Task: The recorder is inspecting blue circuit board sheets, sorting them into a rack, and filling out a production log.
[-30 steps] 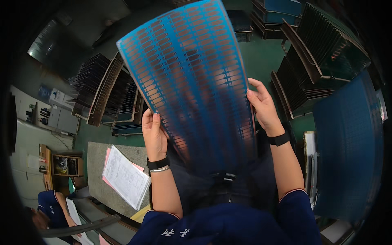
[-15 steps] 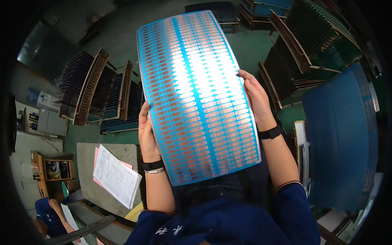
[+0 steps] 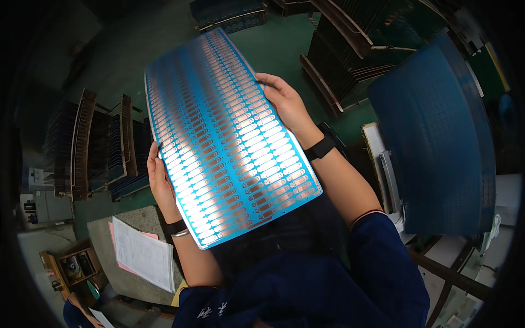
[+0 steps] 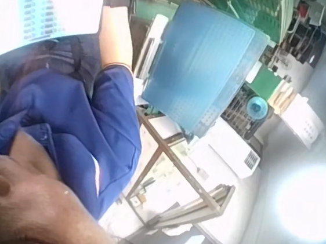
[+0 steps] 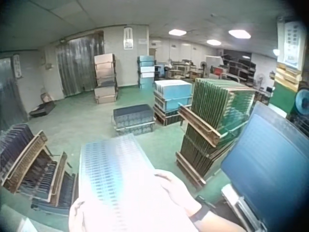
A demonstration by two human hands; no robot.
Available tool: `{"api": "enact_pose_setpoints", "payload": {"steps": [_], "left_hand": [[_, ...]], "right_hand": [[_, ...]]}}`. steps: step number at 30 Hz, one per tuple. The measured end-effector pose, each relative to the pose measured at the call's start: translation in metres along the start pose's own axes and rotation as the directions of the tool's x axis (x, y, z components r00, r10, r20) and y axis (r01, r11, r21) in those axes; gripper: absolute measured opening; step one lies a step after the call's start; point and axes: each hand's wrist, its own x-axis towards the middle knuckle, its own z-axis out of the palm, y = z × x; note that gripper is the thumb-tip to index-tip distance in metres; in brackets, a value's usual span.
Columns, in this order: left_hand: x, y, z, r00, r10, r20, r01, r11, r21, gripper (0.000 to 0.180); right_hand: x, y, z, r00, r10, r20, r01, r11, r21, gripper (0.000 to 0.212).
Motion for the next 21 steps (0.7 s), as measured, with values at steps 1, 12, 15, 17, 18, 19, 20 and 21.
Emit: {"api": "enact_pose_setpoints", "payload": {"steps": [1,12,15,17,18,19,20,21], "left_hand": [[0.001,-0.001,-0.001,1.000,-0.009,0.004,0.009,1.000,-0.001,0.033],[-0.010,-0.004,-0.004,1.000,-0.029,0.006,0.029,1.000,-0.008,0.027],[-0.014,0.000,-0.007,0.999,-0.043,0.019,0.043,0.999,0.005,0.025],[-0.015,-0.002,-0.010,1.000,-0.021,0.016,0.021,1.000,0.004,0.023],[-0.016,-0.003,-0.012,0.999,-0.038,0.014,0.038,0.999,-0.012,0.022],[-0.016,-0.005,-0.013,0.998,-0.059,0.013,0.060,0.998,-0.027,0.022],[-0.015,-0.006,-0.013,0.998,-0.054,0.013,0.055,0.998,-0.041,0.020],[-0.014,-0.007,-0.014,0.999,-0.045,0.021,0.046,0.998,-0.050,0.020]], "right_hand": [[0.001,0.001,0.000,1.000,0.011,0.009,-0.011,1.000,-0.015,0.033],[-0.007,-0.004,-0.006,0.999,-0.012,0.051,0.011,1.000,0.008,0.039],[-0.011,-0.006,-0.003,0.999,-0.028,0.022,0.028,0.999,0.035,0.039],[-0.012,-0.002,-0.006,0.998,-0.059,0.032,0.057,0.998,0.036,0.038],[-0.012,-0.001,-0.009,0.997,-0.060,0.042,0.058,0.997,0.041,0.037],[-0.013,0.000,-0.010,0.998,-0.056,0.039,0.055,0.998,0.038,0.037],[-0.013,-0.001,-0.009,0.997,-0.066,0.045,0.064,0.997,0.038,0.037],[-0.013,-0.002,-0.009,0.996,-0.072,0.048,0.071,0.997,0.035,0.037]]}}
